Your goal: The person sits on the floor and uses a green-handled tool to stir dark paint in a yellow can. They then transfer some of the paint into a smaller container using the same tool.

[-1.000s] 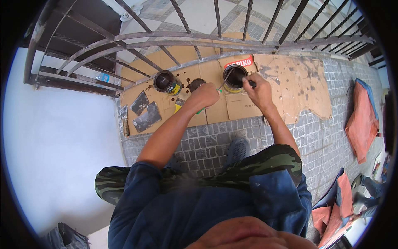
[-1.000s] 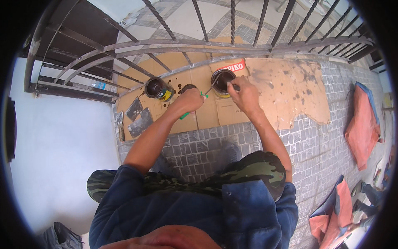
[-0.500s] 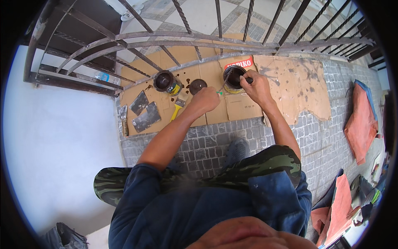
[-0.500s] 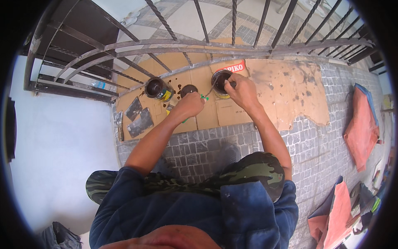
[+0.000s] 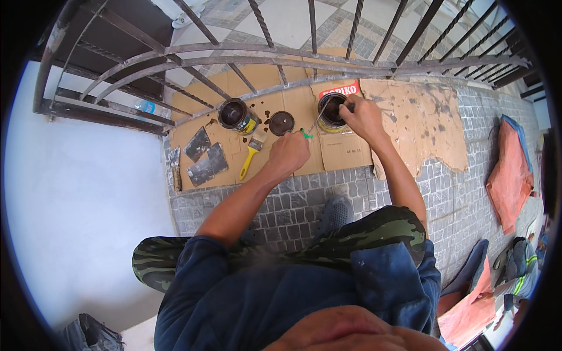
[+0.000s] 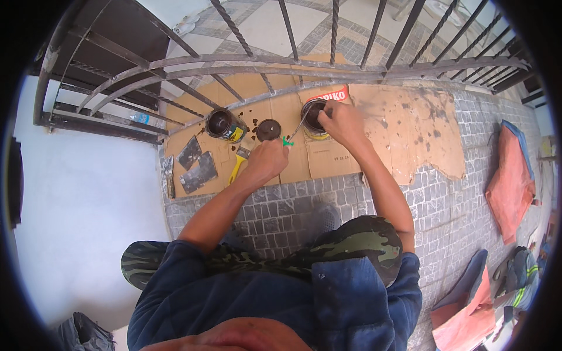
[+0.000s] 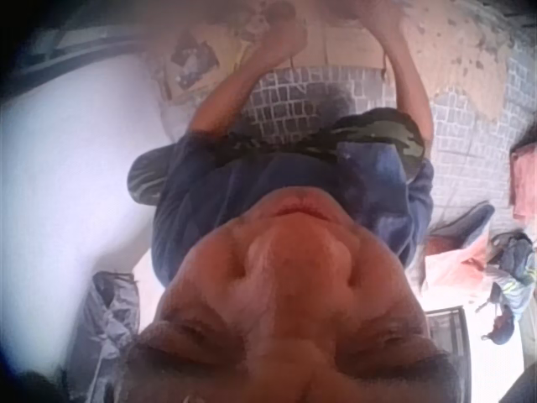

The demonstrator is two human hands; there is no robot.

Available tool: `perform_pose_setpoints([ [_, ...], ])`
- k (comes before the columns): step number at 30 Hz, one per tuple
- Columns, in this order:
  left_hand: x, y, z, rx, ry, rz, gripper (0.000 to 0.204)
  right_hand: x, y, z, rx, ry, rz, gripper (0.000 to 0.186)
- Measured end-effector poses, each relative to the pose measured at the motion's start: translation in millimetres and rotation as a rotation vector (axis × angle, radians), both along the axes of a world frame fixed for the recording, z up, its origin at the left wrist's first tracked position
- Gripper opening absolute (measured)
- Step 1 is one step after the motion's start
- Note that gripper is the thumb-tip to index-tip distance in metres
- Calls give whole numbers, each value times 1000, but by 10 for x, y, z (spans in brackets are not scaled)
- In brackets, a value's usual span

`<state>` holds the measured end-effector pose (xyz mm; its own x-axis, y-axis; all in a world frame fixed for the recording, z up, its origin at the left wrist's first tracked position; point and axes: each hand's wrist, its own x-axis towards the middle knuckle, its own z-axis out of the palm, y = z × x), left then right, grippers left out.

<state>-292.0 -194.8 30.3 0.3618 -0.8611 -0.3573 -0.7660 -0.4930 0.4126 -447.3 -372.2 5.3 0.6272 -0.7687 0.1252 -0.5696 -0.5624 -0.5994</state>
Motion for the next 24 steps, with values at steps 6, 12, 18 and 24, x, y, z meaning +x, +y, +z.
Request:
perform_pose_setpoints([
  [6, -22, -43, -28, 11, 26, 40, 38, 130, -1, -123, 116, -55, 33, 27],
  [12, 8, -43, -12, 27, 58, 51, 38, -180, 191, 79, 223, -387, -144, 23],
  [18, -27, -53, -16, 12, 99, 38, 38, -74, 243, -21, 244, -310, -106, 25],
  [24, 8, -57, -36, 12, 106, 64, 39, -170, 265, 10, 50, -465, -152, 21],
])
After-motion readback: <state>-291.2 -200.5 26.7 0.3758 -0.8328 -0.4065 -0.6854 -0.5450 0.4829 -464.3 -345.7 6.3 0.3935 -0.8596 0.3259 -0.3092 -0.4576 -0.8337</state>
